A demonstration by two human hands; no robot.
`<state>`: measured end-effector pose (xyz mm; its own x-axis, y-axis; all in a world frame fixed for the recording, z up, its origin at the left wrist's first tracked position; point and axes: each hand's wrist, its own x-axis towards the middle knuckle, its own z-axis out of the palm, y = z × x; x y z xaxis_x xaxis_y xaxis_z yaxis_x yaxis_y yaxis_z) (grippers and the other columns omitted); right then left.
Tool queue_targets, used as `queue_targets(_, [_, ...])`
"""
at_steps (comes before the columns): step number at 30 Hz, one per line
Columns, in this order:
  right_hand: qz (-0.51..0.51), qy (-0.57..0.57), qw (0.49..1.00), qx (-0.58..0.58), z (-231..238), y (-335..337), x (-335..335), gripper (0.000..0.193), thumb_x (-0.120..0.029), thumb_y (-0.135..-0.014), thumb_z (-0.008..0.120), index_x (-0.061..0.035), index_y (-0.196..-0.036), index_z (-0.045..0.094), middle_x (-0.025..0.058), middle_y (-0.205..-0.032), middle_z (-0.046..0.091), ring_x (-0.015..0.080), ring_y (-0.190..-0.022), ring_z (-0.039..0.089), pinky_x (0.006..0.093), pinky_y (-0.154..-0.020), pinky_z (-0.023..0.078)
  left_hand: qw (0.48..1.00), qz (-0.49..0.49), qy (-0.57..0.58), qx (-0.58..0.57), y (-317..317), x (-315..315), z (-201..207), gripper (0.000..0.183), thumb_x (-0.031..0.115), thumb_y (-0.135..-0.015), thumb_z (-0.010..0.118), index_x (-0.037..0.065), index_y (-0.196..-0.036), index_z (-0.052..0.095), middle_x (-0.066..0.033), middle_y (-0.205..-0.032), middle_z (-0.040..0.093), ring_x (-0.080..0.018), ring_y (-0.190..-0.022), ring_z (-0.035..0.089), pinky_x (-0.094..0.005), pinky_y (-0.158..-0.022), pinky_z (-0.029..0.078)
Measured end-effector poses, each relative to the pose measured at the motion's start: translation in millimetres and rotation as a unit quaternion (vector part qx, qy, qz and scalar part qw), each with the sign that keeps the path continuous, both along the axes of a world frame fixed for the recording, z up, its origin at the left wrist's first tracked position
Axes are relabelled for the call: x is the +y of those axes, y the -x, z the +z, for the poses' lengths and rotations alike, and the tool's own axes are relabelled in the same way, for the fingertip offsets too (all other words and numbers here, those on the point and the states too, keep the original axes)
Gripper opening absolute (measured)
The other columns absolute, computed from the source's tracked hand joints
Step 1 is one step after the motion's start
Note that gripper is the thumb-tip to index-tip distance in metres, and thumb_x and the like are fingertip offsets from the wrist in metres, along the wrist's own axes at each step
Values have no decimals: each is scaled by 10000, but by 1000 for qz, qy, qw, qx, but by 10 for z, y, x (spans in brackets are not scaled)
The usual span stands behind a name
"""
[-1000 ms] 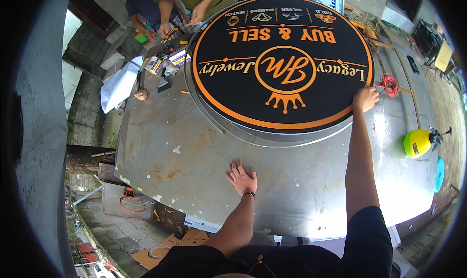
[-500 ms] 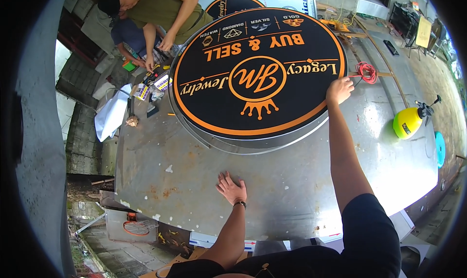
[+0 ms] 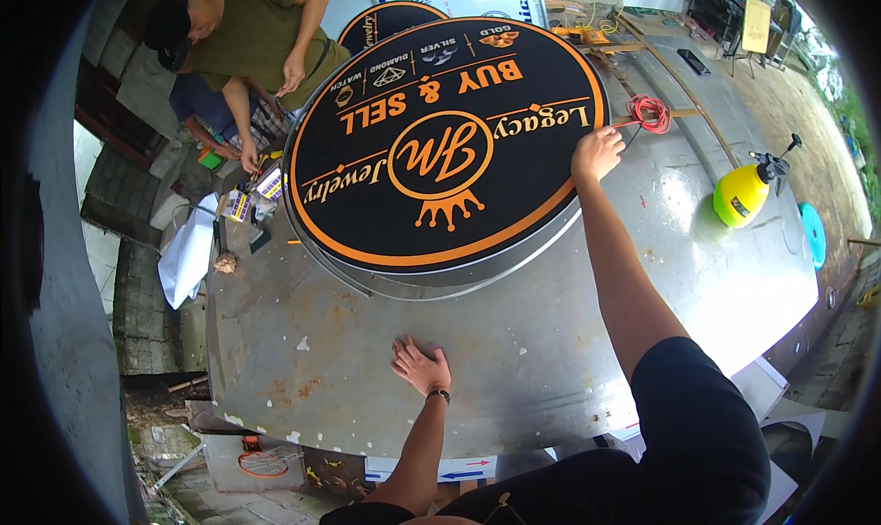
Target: Fitting and trimming a circular printed jewelry sign into its metal frame.
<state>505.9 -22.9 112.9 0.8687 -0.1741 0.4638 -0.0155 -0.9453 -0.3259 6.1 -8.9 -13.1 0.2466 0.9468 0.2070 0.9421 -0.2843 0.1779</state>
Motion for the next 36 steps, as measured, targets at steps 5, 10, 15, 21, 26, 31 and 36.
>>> queue_targets(5, [0,0,1000,-9,-44,-40,24,304,-180,-906,421,1,-1118,542,98,-1008,558,254,-968,556,359,-706,522,1000,-1,-6,0,-3,-16,-9,629,360,-801,526,71,-1341,379,-167,-1414,351,-316,-1345,289,-578,-1082,197])
queue_targets(10, [9,-8,1000,7,-7,0,29,298,-180,-908,422,2,-1108,545,95,-1010,558,249,-965,552,357,-702,522,1000,4,-11,-1,24,11,-24,629,365,-805,520,71,-1342,376,-169,-1415,349,-317,-1346,287,-582,-1081,195])
queue_targets(15, [3,1,1000,4,-15,-24,13,301,-180,-911,414,4,-1111,544,101,-1020,563,256,-963,555,358,-709,523,1000,-3,0,6,5,-5,-6,655,381,-791,545,75,-1344,374,-164,-1410,357,-309,-1350,280,-584,-1076,200])
queue_targets(21, [9,-5,1000,-2,-28,-24,15,293,-171,-910,410,3,-1102,546,108,-1026,563,266,-973,554,363,-713,524,1000,-4,-6,-3,26,-3,-22,694,413,-768,563,76,-1344,373,-163,-1410,355,-311,-1350,280,-584,-1074,200])
queue_targets(26, [14,-6,1000,-2,-1,25,31,261,-162,-909,409,-3,-1060,551,109,-1022,562,268,-968,557,366,-716,528,1000,-4,-9,-6,47,7,-3,700,432,-768,550,76,-1344,374,-162,-1410,354,-309,-1347,284,-583,-1074,199])
queue_targets(31, [2,4,1000,-15,-10,-23,-4,241,-166,-910,411,-12,-1025,556,106,-1009,562,265,-956,564,363,-709,534,1000,-8,-5,-10,10,8,14,685,414,-776,558,70,-1338,375,-164,-1410,348,-314,-1341,282,-552,-1088,181])
queue_targets(36, [10,0,1000,-12,11,27,34,237,-173,-911,415,-12,-1010,557,106,-1004,567,266,-954,567,361,-705,539,1000,-6,-16,-15,32,15,11,668,412,-779,552,69,-1327,384,-160,-1399,357,-319,-1331,293,-546,-1082,193])
